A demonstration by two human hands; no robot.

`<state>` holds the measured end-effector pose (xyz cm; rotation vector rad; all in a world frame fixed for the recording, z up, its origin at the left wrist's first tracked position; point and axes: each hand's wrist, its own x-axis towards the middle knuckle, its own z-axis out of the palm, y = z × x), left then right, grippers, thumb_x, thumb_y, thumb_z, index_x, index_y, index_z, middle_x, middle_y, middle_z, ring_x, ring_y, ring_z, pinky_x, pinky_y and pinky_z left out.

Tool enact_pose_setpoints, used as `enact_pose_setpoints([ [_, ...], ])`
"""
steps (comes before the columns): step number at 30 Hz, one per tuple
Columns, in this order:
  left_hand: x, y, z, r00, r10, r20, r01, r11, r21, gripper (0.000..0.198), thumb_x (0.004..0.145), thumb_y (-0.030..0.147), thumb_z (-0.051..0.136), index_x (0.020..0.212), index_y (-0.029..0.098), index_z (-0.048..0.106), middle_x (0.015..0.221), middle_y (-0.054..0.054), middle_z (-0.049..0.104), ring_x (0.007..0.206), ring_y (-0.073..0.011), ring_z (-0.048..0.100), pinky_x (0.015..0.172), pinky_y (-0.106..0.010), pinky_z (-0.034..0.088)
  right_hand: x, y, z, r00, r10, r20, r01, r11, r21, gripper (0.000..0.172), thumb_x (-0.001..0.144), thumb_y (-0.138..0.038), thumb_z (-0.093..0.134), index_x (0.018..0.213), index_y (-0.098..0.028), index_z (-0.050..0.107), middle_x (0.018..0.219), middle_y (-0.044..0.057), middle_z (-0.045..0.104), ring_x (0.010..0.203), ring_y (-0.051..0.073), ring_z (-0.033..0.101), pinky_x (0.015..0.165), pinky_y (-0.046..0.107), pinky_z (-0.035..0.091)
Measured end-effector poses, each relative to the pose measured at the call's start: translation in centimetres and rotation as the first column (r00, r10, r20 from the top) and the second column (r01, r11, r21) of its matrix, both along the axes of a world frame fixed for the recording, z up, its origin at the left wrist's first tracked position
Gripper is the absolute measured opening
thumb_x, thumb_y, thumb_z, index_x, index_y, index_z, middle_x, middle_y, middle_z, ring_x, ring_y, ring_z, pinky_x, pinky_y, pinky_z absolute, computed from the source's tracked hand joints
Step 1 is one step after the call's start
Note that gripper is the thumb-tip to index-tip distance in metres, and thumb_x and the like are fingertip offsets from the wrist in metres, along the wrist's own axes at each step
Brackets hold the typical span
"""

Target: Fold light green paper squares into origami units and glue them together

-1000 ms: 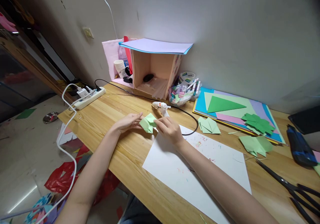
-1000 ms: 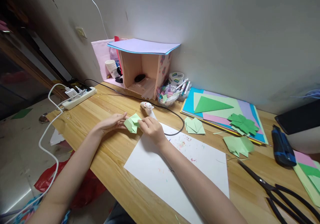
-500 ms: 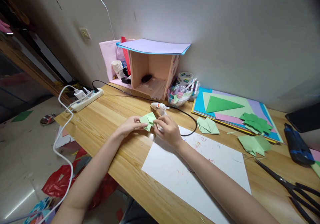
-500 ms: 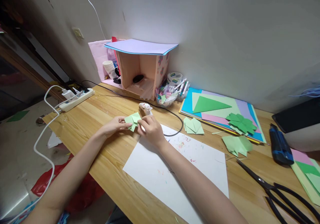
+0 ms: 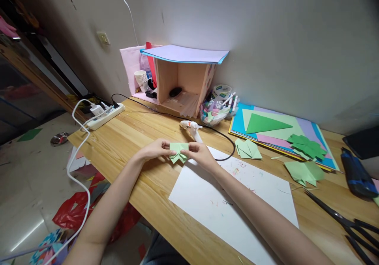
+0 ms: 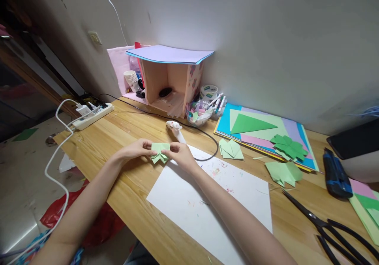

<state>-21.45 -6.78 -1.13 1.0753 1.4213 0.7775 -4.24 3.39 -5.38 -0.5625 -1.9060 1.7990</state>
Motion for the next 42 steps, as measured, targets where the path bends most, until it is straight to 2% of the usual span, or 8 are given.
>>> enact_pose_setpoints([
  [3,0.1,0.0,0.1,1.0,0.003,-0.026,-0.003,1.0,-0.02,0.041,0.064,0.044,0.066,0.09,0.012,0.063,0.088,-0.009,0.066,0.069,-0.0147,0.061,0.054,-0.019,0.043,-0.2,-0.1,0.1,1.0,-0.019,0.014,0.021,0.994,-0.107,0.031,0.058,-0.043,0.068,0.065,-0.013,0.062,0.058,0.0,0.06,0.051,0.012,0.054,0.048,0.023,0.044],
  [5,0.2,0.0,0.2,1.0,0.016,-0.026,-0.016,1.0,-0.018,0.039,0.064,0.043,0.066,0.088,0.012,0.064,0.086,-0.008,0.066,0.067,-0.0143,0.06,0.053,-0.019,0.042,-0.3,-0.1,0.2,0.998,-0.048,0.041,0.053,0.991,-0.126,0.029,0.059,-0.042,0.068,0.062,-0.013,0.06,0.055,0.0,0.059,0.049,0.011,0.052,0.048,0.023,0.043],
  [10,0.2,0.2,0.0,0.999,0.033,-0.013,-0.033,0.999,0.032,0.034,0.064,0.04,0.067,0.084,0.012,0.065,0.08,-0.007,0.067,0.066,-0.0146,0.06,0.056,-0.021,0.043,-0.4,-0.1,0.0,0.992,-0.1,0.072,0.106,0.99,-0.097,0.031,0.061,-0.041,0.066,0.053,-0.014,0.053,0.048,-0.002,0.053,0.044,0.009,0.047,0.046,0.022,0.039],
  [18,-0.3,0.4,-0.9,0.999,-0.011,-0.03,0.014,0.997,0.078,0.034,0.067,0.038,0.065,0.086,0.009,0.065,0.078,-0.008,0.066,0.065,-0.0146,0.059,0.061,-0.024,0.044,-0.5,-0.1,-0.4,0.99,-0.121,0.075,0.127,0.989,-0.074,0.031,0.059,-0.04,0.068,0.054,-0.014,0.052,0.047,-0.004,0.05,0.044,0.008,0.044,0.045,0.021,0.035],
  [26,0.1,0.5,-0.6,0.999,0.019,-0.033,-0.016,0.997,0.074,0.03,0.065,0.037,0.067,0.079,0.01,0.065,0.072,-0.005,0.066,0.062,-0.0131,0.058,0.058,-0.022,0.044,-0.5,-0.1,-0.3,0.987,-0.136,0.081,0.142,0.988,-0.061,0.033,0.058,-0.04,0.069,0.053,-0.014,0.049,0.047,-0.005,0.047,0.045,0.007,0.041,0.045,0.02,0.031],
  [34,-0.2,0.4,-0.6,0.994,0.04,-0.106,-0.03,0.995,0.093,0.027,0.065,0.036,0.067,0.072,0.011,0.064,0.064,-0.002,0.063,0.055,-0.0104,0.055,0.051,-0.019,0.04,-0.5,-0.2,0.3,0.993,-0.102,0.062,0.112,0.973,-0.204,0.031,0.057,-0.041,0.069,0.065,-0.012,0.061,0.058,0.001,0.06,0.052,0.011,0.053,0.053,0.025,0.043],
  [38,0.4,0.5,-0.4,0.993,0.056,-0.104,-0.044,0.992,0.115,0.028,0.067,0.038,0.064,0.073,0.011,0.064,0.067,-0.003,0.063,0.059,-0.0115,0.056,0.054,-0.02,0.042,-0.5,-0.3,0.0,0.985,-0.163,0.051,0.169,0.974,-0.148,0.03,0.058,-0.041,0.069,0.06,-0.013,0.06,0.054,0.001,0.059,0.049,0.011,0.052,0.052,0.025,0.043],
  [42,1.9,0.9,-0.8,0.978,0.171,-0.116,-0.145,0.969,0.2,0.036,0.061,0.038,0.068,0.083,0.011,0.063,0.072,-0.003,0.063,0.063,-0.0123,0.056,0.056,-0.021,0.043,-0.5,-0.5,-0.4,0.979,-0.204,0.019,0.205,0.973,-0.102,0.031,0.061,-0.043,0.067,0.061,-0.013,0.059,0.055,0.001,0.059,0.049,0.011,0.052,0.05,0.024,0.042],
])
